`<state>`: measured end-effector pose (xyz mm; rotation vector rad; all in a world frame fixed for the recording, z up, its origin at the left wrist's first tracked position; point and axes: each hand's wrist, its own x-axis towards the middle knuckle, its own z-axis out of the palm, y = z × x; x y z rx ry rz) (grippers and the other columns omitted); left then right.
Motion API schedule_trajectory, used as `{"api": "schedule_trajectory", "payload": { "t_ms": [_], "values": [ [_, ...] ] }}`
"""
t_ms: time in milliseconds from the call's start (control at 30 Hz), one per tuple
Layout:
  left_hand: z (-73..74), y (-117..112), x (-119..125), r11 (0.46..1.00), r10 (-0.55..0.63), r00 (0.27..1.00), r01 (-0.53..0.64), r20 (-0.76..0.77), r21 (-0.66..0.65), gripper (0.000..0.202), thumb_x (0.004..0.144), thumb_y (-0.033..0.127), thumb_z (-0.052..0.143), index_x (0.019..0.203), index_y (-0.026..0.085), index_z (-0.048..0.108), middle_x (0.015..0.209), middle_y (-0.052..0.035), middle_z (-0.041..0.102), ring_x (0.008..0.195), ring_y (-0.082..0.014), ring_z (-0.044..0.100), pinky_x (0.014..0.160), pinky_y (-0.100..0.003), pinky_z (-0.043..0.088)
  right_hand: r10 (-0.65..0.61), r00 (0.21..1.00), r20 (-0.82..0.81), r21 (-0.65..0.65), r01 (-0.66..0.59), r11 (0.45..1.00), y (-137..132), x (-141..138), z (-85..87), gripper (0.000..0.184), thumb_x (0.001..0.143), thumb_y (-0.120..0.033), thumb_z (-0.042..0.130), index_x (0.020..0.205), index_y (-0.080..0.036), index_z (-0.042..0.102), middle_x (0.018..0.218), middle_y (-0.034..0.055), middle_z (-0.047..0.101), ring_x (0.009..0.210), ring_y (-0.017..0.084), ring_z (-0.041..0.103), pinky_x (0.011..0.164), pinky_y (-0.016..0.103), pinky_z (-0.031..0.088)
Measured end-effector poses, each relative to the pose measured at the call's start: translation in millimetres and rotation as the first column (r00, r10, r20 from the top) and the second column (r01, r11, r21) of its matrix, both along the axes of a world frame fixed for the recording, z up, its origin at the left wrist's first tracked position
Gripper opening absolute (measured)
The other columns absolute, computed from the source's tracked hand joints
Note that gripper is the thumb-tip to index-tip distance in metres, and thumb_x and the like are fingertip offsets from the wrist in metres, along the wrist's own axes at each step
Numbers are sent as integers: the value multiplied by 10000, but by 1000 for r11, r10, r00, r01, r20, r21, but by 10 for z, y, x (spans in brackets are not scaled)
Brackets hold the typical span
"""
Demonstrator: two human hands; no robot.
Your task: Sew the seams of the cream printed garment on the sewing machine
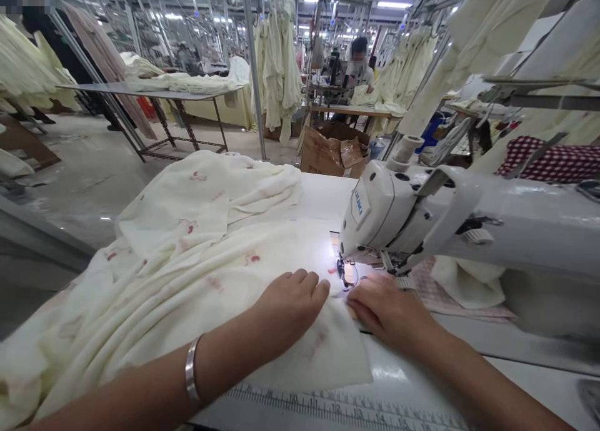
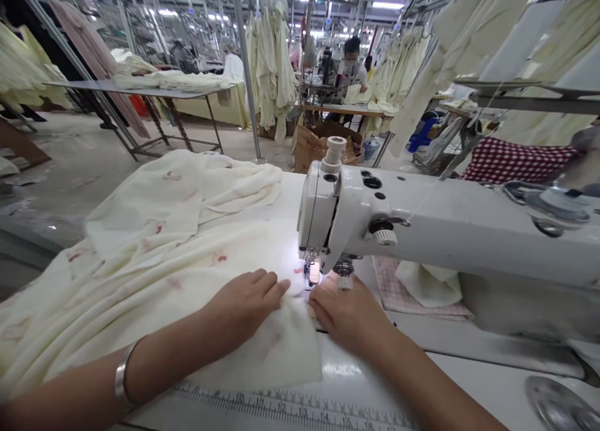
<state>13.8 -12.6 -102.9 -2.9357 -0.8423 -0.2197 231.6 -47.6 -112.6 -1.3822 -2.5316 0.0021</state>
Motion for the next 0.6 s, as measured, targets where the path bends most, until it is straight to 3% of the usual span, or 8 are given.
{"api": "schedule_trajectory", "payload": {
  "t_ms": [133, 233, 300, 400, 500, 600],
  "values": [
    [-36, 23, 45, 996, 8, 992, -19, 130, 88, 151, 776, 63, 447, 668, 168, 459, 669, -30, 455, 610, -171, 417, 511, -285, 320, -39, 999, -6, 18, 39, 999, -39, 7, -26, 237, 910, -240, 372, 754, -192, 545, 666, 10, 552, 664, 150, 504, 594, 265, 324],
    [-50, 6, 71, 976, -109, 962, 56, 251, 211, 200, 784, 64, 421, 618, 176, 422, 635, -15, 427, 589, -154, 373, 516, -285, 293, -67, 998, 4, 29, 67, 997, -41, -11, -39, 261, 913, -250, 354, 722, -191, 523, 648, 10, 539, 652, 152, 511, 588, 265, 323],
    [-73, -34, 69, 961, -206, 955, 156, 214, 227, 200, 805, 72, 424, 634, 177, 431, 656, -12, 441, 595, -151, 376, 521, -293, 292, -94, 996, 11, 37, 94, 995, -35, 10, -45, 272, 915, -243, 333, 730, -191, 526, 659, 14, 549, 612, 145, 503, 584, 268, 324],
    [-98, -89, 64, 960, -273, 955, 263, 112, 98, 114, 873, 152, 442, 791, 175, 517, 742, -12, 494, 647, -156, 435, 555, -298, 345, -142, 990, 16, 51, 141, 989, -23, 86, -38, 274, 914, -223, 311, 788, -192, 553, 724, 29, 593, 565, 140, 486, 604, 286, 341],
    [-105, -94, 107, 976, -195, 977, 202, 89, -82, 148, 893, 318, 484, 912, 186, 546, 757, -2, 520, 636, -151, 483, 536, -277, 370, -173, 985, 25, 55, 172, 984, -14, 149, -7, 251, 896, -203, 334, 797, -202, 564, 729, 22, 620, 634, 168, 520, 681, 317, 360],
    [-122, -70, 201, 981, -112, 989, 126, 101, -145, 181, 889, 330, 482, 806, 189, 559, 677, 11, 505, 543, -128, 467, 459, -239, 307, -192, 980, 43, 36, 191, 981, -9, 145, 31, 222, 880, -186, 363, 793, -209, 566, 712, 2, 625, 661, 170, 534, 716, 319, 361]
  ]
}}
